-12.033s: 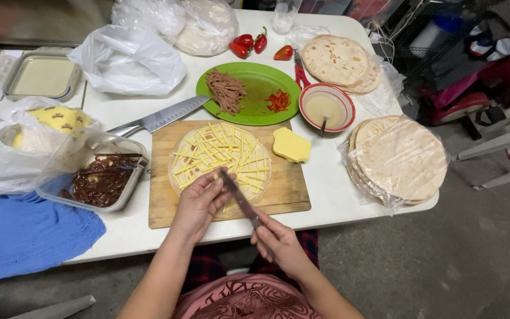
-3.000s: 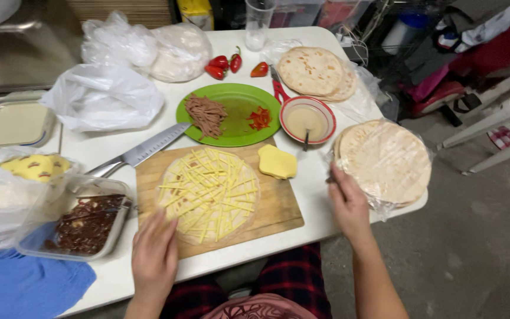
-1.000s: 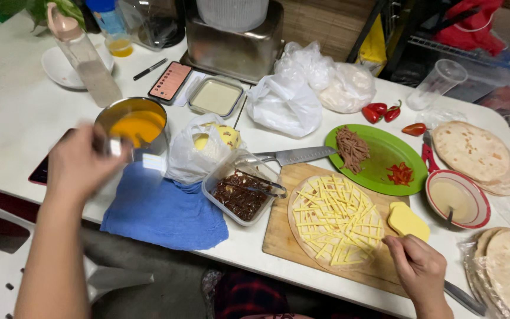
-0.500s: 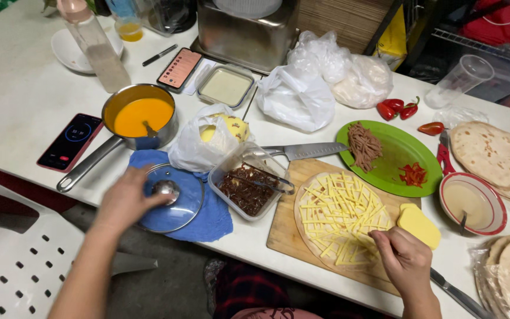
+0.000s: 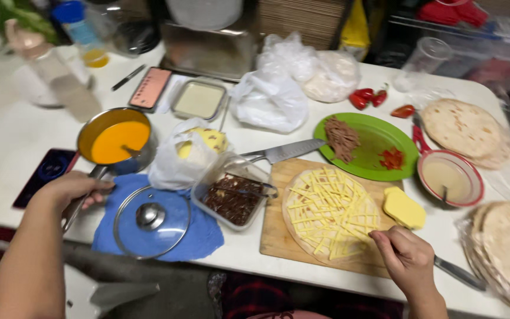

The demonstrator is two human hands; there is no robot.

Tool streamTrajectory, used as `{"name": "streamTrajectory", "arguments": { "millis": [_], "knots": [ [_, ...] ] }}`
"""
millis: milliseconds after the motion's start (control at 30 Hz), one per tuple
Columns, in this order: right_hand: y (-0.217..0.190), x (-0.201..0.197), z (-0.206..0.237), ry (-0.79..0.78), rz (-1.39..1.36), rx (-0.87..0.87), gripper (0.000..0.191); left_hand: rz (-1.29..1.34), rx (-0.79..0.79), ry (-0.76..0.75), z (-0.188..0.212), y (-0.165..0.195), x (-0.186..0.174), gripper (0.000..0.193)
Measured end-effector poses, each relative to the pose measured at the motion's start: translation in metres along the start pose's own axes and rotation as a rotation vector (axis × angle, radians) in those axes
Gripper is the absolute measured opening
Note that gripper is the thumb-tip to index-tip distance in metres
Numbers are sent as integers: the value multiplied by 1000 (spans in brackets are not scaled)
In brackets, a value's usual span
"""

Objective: The person sits at a table and cuts a block of cheese into strips with a knife, scattering the strips over a flatbread on a cutting board. They then spoon orange sauce from a saucepan over the cheese, place a second flatbread on top and press it down, and resume cutting more cheese.

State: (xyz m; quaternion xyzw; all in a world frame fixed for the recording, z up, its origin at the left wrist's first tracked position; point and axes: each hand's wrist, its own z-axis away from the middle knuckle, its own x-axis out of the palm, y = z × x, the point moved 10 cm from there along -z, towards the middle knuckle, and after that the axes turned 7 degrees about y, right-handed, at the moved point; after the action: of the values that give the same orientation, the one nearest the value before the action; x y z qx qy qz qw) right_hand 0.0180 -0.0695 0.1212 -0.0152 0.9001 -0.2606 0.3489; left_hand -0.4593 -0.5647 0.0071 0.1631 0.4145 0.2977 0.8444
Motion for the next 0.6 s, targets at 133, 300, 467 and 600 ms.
{"name": "streamTrajectory", "arguments": {
  "millis": [133,300,467,600],
  "knots": [
    [7,-12,2,33,22,34,10,282,-25,-20,2,8,19,31],
    [4,-7,-7,-10,-42,-42,12,488,47,73,33,-3,19,34],
    [-22,14,-17,-123,-212,-158,12,627,256,70,60,-42,-1,34],
    [-84,39,-12,-245,-463,-390,5,888,351,-443,100,-74,28,39]
  ]
}}
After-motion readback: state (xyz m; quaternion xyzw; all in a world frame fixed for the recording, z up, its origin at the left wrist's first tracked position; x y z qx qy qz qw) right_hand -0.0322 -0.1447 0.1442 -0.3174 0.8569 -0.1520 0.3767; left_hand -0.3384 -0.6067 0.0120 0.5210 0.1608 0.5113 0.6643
